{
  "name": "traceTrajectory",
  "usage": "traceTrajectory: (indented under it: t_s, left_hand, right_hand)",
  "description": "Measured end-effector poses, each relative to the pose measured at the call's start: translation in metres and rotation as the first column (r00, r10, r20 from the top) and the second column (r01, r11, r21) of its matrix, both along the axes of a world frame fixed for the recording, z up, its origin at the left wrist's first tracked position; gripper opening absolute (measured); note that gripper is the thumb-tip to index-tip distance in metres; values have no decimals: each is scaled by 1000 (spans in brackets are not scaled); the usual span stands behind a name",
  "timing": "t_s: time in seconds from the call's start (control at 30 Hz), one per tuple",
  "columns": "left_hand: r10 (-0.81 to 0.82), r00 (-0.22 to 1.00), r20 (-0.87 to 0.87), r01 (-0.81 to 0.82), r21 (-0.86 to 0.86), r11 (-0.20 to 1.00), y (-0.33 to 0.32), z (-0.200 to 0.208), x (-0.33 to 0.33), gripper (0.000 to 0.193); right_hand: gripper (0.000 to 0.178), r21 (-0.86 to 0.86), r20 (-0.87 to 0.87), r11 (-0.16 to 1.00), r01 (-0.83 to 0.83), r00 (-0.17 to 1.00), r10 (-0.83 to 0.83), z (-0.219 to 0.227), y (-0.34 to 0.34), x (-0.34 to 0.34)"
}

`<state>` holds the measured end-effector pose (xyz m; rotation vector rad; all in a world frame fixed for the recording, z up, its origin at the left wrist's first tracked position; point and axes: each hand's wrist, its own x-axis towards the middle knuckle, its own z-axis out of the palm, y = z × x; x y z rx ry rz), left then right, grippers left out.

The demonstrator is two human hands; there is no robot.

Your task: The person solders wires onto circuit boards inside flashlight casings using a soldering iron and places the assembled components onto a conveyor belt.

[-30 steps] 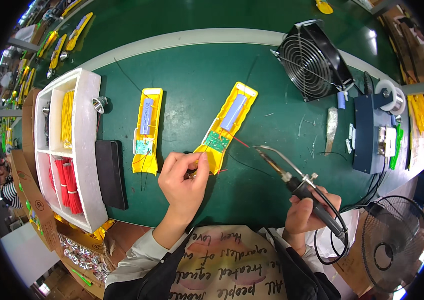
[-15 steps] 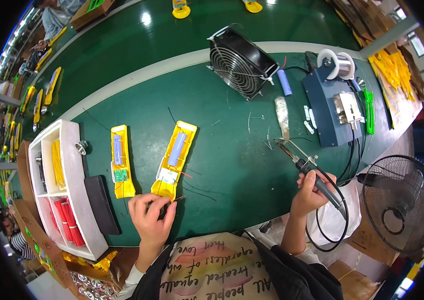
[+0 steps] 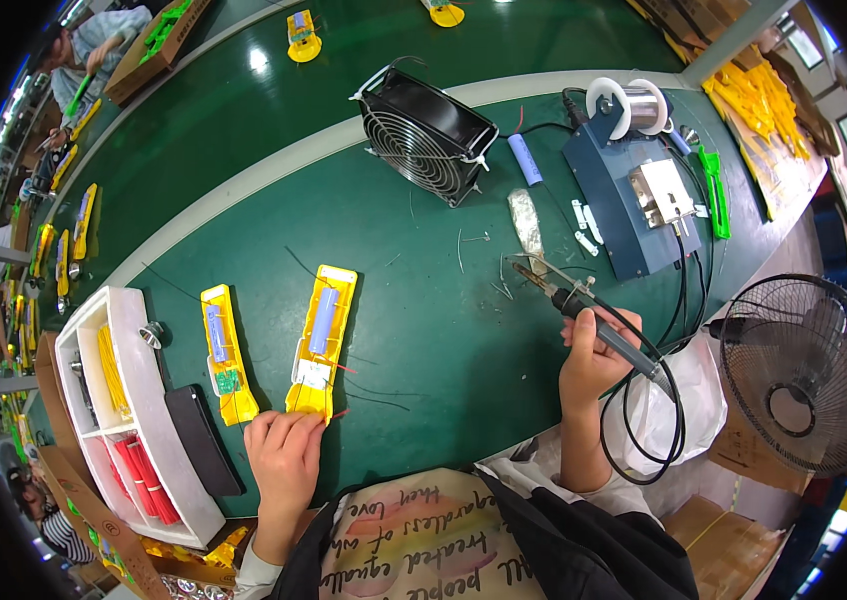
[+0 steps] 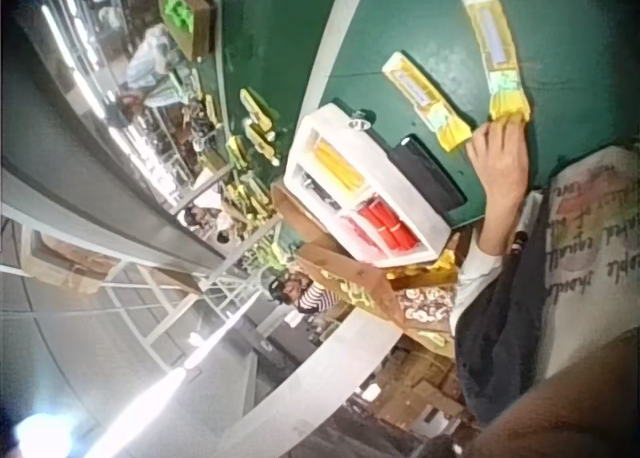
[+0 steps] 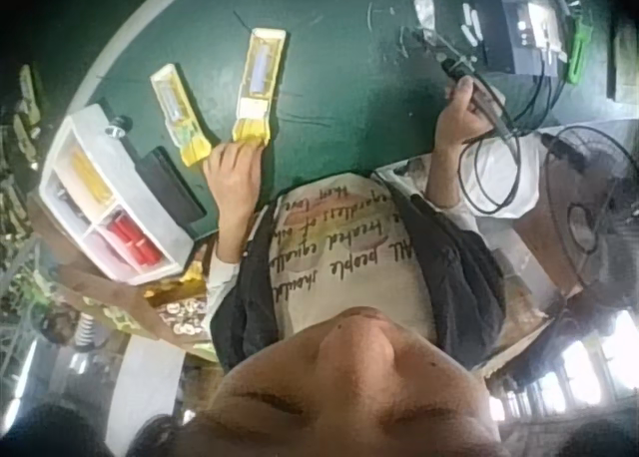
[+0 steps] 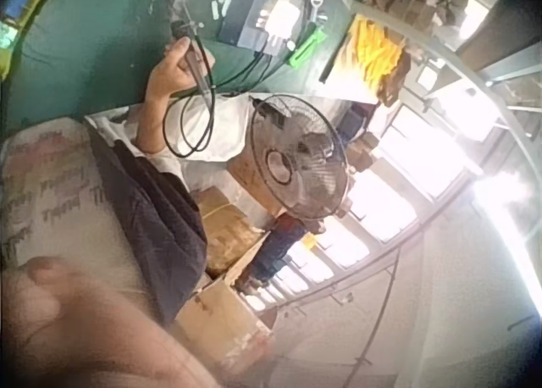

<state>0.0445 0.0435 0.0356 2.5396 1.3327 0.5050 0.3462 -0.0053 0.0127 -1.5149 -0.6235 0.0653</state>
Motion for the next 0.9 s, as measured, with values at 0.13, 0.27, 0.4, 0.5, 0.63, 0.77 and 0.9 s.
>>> traceTrajectory:
  t_s: [0.13,0.27,0.4,0.5,0.63,0.77,0.9]
  left_hand:
    - [-40,995,91,42,-10,999,0,-3,-5,14]
    - [52,947,317,-51,-11,999,-7,-11,-6,11]
    - [171,884,436,-170,-41,985,-13,-20,1,8]
    - [237,846,478,-255,-28,967,-14,-24,7,6]
    - [292,811,507,-320,-33,947,-15,-25,12,5]
    - [269,814,515,-308,-10,951,-14,-27,12,5]
    - [271,813,515,-310,-10,951,-13,-28,11,5]
  right_hand:
    - [13,-6,-4,1000,-11,1000,11,-4,-3,4]
    - [14,-38,10,999,-31,999,31,-2,0,4]
    - [15,15,-102,997,-77,992,78,0,23,2]
    - [16,2,-108,994,-108,988,108,-3,27,5]
    - [16,23,-87,994,-108,990,109,-5,26,5]
    - [16,12,-64,995,-96,993,97,-5,26,5]
    - [16,-14,-46,996,-83,996,82,-6,26,4]
